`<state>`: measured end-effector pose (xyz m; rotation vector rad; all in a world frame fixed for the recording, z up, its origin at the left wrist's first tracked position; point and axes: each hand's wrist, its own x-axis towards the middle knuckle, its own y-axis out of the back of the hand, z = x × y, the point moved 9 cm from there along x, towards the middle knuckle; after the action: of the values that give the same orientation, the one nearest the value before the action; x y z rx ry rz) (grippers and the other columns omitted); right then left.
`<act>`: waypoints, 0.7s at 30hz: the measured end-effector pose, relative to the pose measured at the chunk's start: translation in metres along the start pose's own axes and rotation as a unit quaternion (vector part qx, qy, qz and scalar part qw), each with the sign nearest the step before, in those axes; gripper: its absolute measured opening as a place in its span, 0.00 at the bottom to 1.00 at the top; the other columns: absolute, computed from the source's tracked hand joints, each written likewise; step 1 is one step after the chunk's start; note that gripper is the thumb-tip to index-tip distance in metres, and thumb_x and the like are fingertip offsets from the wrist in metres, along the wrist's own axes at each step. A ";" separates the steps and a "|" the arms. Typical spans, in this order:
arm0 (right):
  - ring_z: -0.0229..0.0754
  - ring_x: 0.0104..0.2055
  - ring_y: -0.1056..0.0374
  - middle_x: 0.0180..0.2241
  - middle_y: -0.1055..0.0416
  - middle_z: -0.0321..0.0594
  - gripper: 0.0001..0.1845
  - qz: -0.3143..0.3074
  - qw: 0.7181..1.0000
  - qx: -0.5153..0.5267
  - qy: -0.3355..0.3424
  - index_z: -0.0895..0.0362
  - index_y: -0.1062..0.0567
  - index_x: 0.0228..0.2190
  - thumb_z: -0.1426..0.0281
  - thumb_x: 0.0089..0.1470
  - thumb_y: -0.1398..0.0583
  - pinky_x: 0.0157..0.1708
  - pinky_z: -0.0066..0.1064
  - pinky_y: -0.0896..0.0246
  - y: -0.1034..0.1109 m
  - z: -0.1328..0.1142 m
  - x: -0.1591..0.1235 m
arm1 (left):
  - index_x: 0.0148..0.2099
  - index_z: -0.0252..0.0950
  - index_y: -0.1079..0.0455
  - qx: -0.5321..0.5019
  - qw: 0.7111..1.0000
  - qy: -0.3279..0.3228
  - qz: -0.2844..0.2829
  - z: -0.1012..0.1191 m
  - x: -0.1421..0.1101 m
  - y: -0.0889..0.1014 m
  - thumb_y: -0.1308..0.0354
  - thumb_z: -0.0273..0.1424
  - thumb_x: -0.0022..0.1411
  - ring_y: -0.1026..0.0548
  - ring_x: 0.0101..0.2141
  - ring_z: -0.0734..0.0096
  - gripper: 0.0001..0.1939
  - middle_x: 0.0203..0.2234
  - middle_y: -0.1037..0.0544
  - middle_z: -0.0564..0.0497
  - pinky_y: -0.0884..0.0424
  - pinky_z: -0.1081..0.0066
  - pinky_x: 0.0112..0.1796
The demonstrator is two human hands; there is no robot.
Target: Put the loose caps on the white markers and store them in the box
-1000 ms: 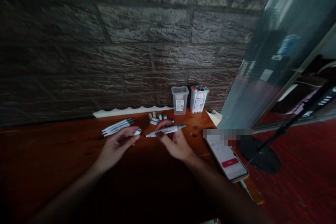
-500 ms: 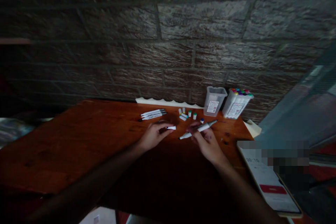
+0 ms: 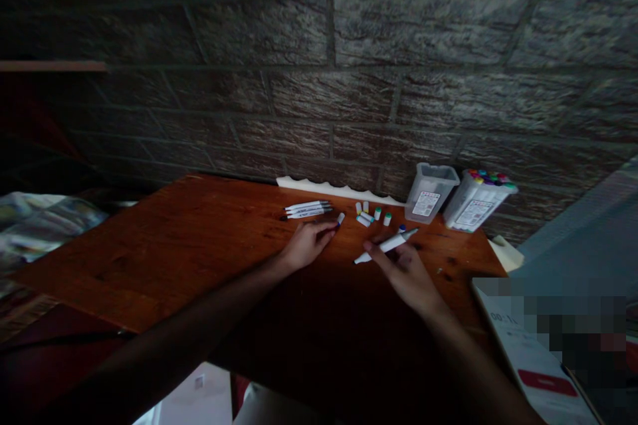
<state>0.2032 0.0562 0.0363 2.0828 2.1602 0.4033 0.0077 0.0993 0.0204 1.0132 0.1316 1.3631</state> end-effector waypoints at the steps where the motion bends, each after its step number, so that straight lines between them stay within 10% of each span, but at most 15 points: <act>1: 0.39 0.25 0.39 0.25 0.30 0.37 0.22 -0.004 1.000 0.004 -0.001 0.56 0.23 0.28 0.49 0.43 0.34 0.22 0.30 0.48 0.000 0.001 0.000 | 0.48 0.34 0.24 -0.008 1.000 0.003 0.001 0.001 0.000 0.001 0.45 0.25 0.62 0.23 0.47 0.61 0.14 0.46 0.20 0.43 0.30 0.61 0.51; 12: 0.37 0.25 0.38 0.25 0.30 0.35 0.24 -0.172 0.985 -0.026 -0.015 0.54 0.24 0.45 0.51 0.54 0.41 0.24 0.28 0.45 -0.025 0.011 -0.008 | 0.45 0.31 0.24 -0.362 0.930 0.066 -0.029 0.021 -0.001 -0.003 0.40 0.38 0.60 0.22 0.40 0.65 0.17 0.41 0.19 0.43 0.28 0.66 0.44; 17: 0.45 0.43 0.29 0.38 0.22 0.37 0.18 -0.219 0.976 -0.016 0.011 0.48 0.20 0.43 0.55 0.52 0.37 0.44 0.34 0.36 -0.039 0.003 -0.015 | 0.44 0.34 0.23 -0.398 0.911 0.066 -0.089 0.039 -0.005 -0.007 0.37 0.37 0.58 0.22 0.41 0.65 0.15 0.41 0.19 0.45 0.30 0.66 0.45; 21: 0.45 0.39 0.28 0.38 0.21 0.38 0.16 -0.210 0.977 0.018 -0.021 0.51 0.19 0.37 0.57 0.47 0.34 0.43 0.36 0.35 -0.041 0.008 -0.015 | 0.43 0.34 0.23 -0.412 0.902 0.081 -0.097 0.042 -0.007 -0.006 0.35 0.34 0.55 0.23 0.39 0.67 0.14 0.38 0.19 0.47 0.31 0.67 0.44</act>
<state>0.1664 0.0415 0.0157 1.5647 2.5086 0.2715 0.0366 0.0726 0.0381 0.1663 -0.2096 1.1434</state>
